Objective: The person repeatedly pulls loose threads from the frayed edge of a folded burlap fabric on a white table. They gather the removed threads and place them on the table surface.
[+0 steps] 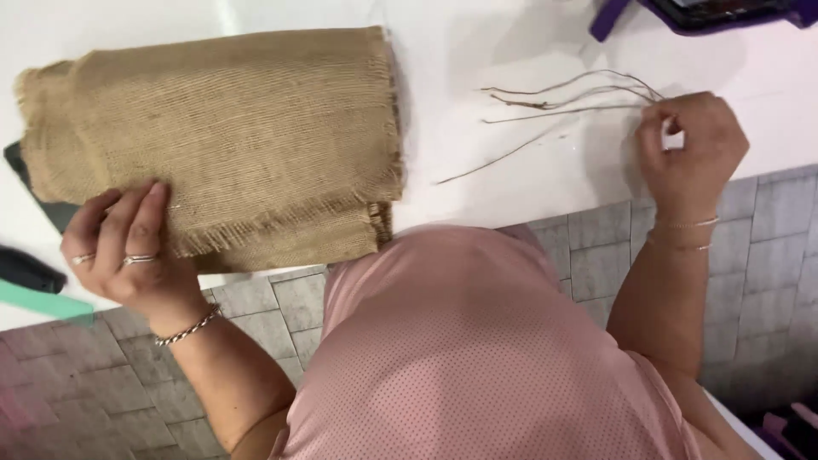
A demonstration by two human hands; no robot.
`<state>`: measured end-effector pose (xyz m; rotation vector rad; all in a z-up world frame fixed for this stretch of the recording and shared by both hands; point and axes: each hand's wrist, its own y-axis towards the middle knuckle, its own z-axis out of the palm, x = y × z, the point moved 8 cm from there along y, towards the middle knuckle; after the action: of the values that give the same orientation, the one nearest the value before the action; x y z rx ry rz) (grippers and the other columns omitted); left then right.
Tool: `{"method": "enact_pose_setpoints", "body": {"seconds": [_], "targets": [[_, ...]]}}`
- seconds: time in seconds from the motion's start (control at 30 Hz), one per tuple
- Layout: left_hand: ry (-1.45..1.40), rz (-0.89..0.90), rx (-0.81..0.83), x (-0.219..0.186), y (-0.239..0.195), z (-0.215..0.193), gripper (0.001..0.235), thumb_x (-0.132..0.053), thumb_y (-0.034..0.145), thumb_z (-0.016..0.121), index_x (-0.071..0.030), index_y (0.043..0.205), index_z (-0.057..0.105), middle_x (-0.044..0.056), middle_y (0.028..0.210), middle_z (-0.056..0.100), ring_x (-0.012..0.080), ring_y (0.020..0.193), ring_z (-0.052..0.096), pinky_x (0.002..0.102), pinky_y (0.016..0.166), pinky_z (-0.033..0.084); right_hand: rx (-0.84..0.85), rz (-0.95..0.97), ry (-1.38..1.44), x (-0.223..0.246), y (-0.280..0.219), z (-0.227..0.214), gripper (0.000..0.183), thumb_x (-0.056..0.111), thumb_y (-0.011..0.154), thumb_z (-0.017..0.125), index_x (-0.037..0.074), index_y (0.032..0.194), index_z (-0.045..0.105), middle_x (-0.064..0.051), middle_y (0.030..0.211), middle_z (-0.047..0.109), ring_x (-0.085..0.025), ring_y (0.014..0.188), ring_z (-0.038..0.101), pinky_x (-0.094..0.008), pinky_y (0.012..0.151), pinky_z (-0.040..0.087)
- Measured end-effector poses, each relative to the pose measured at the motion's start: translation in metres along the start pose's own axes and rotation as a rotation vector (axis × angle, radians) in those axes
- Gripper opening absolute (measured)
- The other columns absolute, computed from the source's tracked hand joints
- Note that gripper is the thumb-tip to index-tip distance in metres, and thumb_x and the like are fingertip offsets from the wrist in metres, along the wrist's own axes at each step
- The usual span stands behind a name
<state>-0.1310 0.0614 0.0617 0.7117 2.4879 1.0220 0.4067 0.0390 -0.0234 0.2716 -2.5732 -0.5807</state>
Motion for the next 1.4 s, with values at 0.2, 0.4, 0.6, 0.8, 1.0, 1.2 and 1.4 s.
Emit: {"method": "enact_pose_setpoints", "body": {"seconds": [0.2,0.4,0.6,0.8,1.0,1.2,1.4], "targets": [[0.218,-0.053,0.212,-0.014,0.008,0.021,0.016,0.012,0.102,0.083,0.002,0.114,0.078,0.013,0.113,0.076,0.0341,0.101,0.063,0.042,0.088,0.048,-0.056,0.018,-0.191,0.03,0.019,-0.014,0.046,-0.009,0.087,0.061,-0.024,0.13,0.057,-0.028,0.114,0.046,-0.043,0.101,0.051,-0.054,0.083,0.048],[0.249,-0.095,0.298,-0.055,0.029,0.039,0.025,-0.003,0.099,0.088,-0.012,0.115,0.071,0.008,0.122,0.071,0.0316,0.107,0.062,0.046,0.086,0.04,-0.187,-0.175,-0.074,0.105,0.024,0.025,0.032,-0.004,0.093,0.059,-0.014,0.124,0.058,-0.027,0.12,0.057,-0.041,0.113,0.053,-0.055,0.096,0.045],[0.146,0.006,0.329,-0.097,0.038,0.069,0.027,-0.003,0.098,0.079,-0.016,0.119,0.068,0.007,0.122,0.071,0.0292,0.103,0.064,0.043,0.088,0.039,0.217,-0.436,0.201,0.179,0.01,0.091,0.011,0.022,0.098,0.064,0.015,0.102,0.072,-0.001,0.095,0.071,-0.018,0.082,0.066,-0.033,0.068,0.052],[0.092,0.031,0.291,-0.119,0.042,0.084,0.023,-0.013,0.101,0.088,-0.016,0.116,0.071,0.005,0.121,0.072,0.0264,0.102,0.062,0.041,0.088,0.042,0.164,-0.328,0.05,0.132,0.017,0.07,0.016,0.008,0.095,0.069,0.014,0.109,0.066,0.0,0.096,0.071,-0.017,0.086,0.064,-0.029,0.069,0.051],[0.04,0.129,0.279,-0.134,0.017,0.113,0.021,-0.011,0.089,0.079,-0.018,0.108,0.076,0.003,0.114,0.071,0.0256,0.1,0.062,0.041,0.088,0.045,0.051,-0.225,-0.204,0.072,-0.003,0.043,0.024,0.017,0.087,0.082,0.015,0.11,0.076,-0.002,0.109,0.069,-0.025,0.102,0.065,-0.037,0.078,0.049],[-0.185,0.183,0.315,-0.183,0.03,0.131,0.015,-0.017,0.09,0.076,-0.017,0.105,0.076,0.005,0.113,0.071,0.027,0.102,0.066,0.042,0.086,0.048,0.026,-0.196,-0.143,0.084,-0.003,0.052,0.036,0.025,0.092,0.077,0.015,0.126,0.072,-0.007,0.124,0.065,-0.032,0.111,0.058,-0.041,0.088,0.047],[-0.301,0.226,0.401,-0.212,0.045,0.138,0.013,-0.018,0.093,0.071,-0.011,0.104,0.074,0.008,0.112,0.068,0.0285,0.103,0.064,0.042,0.089,0.049,0.069,-0.174,-0.139,0.08,-0.006,0.062,0.032,0.033,0.1,0.064,0.014,0.126,0.071,-0.002,0.122,0.065,-0.027,0.116,0.055,-0.04,0.089,0.041]]}}
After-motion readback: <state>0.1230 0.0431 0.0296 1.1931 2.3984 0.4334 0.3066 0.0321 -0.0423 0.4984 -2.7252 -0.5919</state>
